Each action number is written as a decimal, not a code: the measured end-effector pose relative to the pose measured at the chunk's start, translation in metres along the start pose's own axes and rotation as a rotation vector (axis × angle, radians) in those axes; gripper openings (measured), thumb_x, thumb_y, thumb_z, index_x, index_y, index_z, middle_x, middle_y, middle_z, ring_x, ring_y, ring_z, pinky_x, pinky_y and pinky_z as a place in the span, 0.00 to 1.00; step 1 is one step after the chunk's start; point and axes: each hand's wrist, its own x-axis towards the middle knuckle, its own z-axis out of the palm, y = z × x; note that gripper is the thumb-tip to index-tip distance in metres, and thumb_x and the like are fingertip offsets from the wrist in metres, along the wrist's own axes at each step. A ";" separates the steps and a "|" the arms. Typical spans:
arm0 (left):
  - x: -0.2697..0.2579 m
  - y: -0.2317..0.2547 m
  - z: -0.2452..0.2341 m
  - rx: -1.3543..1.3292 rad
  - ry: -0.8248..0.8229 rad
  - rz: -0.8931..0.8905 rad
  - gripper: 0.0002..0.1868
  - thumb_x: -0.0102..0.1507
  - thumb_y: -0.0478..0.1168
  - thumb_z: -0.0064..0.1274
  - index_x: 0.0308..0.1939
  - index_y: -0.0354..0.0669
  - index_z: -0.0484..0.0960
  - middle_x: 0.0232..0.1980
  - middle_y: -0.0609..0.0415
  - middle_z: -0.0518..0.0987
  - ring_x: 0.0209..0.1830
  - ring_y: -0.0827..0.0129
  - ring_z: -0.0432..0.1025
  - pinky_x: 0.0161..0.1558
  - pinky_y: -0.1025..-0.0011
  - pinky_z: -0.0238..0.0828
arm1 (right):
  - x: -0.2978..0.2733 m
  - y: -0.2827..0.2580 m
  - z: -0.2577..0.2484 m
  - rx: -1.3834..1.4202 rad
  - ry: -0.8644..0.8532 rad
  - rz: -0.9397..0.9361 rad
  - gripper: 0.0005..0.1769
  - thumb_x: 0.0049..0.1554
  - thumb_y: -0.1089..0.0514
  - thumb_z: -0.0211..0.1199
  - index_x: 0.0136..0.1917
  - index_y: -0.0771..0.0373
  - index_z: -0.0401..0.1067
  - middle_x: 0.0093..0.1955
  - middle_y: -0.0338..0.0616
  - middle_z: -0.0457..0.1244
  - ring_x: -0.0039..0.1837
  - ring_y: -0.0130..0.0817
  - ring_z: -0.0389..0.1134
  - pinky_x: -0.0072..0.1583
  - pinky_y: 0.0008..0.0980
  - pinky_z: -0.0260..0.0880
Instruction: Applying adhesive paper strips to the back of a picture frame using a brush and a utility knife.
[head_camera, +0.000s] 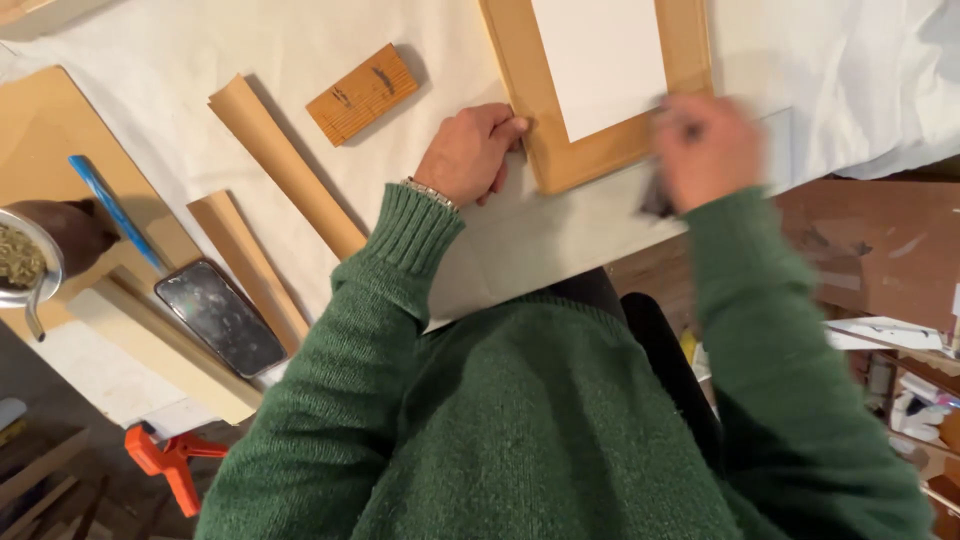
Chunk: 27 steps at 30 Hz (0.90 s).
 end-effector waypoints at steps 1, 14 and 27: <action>0.001 -0.001 0.000 0.005 0.003 -0.001 0.19 0.71 0.48 0.43 0.35 0.38 0.78 0.15 0.53 0.73 0.10 0.69 0.67 0.17 0.68 0.66 | 0.002 0.002 0.002 0.005 0.002 -0.001 0.14 0.62 0.57 0.64 0.59 0.63 0.78 0.52 0.52 0.69 0.53 0.46 0.72 0.56 0.41 0.72; -0.001 0.009 0.003 -0.004 -0.013 -0.097 0.19 0.70 0.48 0.43 0.36 0.36 0.79 0.16 0.55 0.73 0.11 0.72 0.66 0.17 0.70 0.66 | -0.012 0.022 -0.023 -0.001 0.074 0.060 0.14 0.64 0.54 0.66 0.58 0.64 0.78 0.49 0.55 0.69 0.50 0.50 0.71 0.53 0.44 0.70; 0.000 0.013 0.007 0.033 0.020 -0.127 0.19 0.71 0.47 0.43 0.37 0.36 0.79 0.17 0.55 0.73 0.12 0.73 0.65 0.18 0.72 0.65 | -0.005 0.046 -0.019 0.097 0.160 0.062 0.17 0.62 0.52 0.67 0.56 0.67 0.80 0.46 0.58 0.70 0.48 0.47 0.74 0.51 0.39 0.72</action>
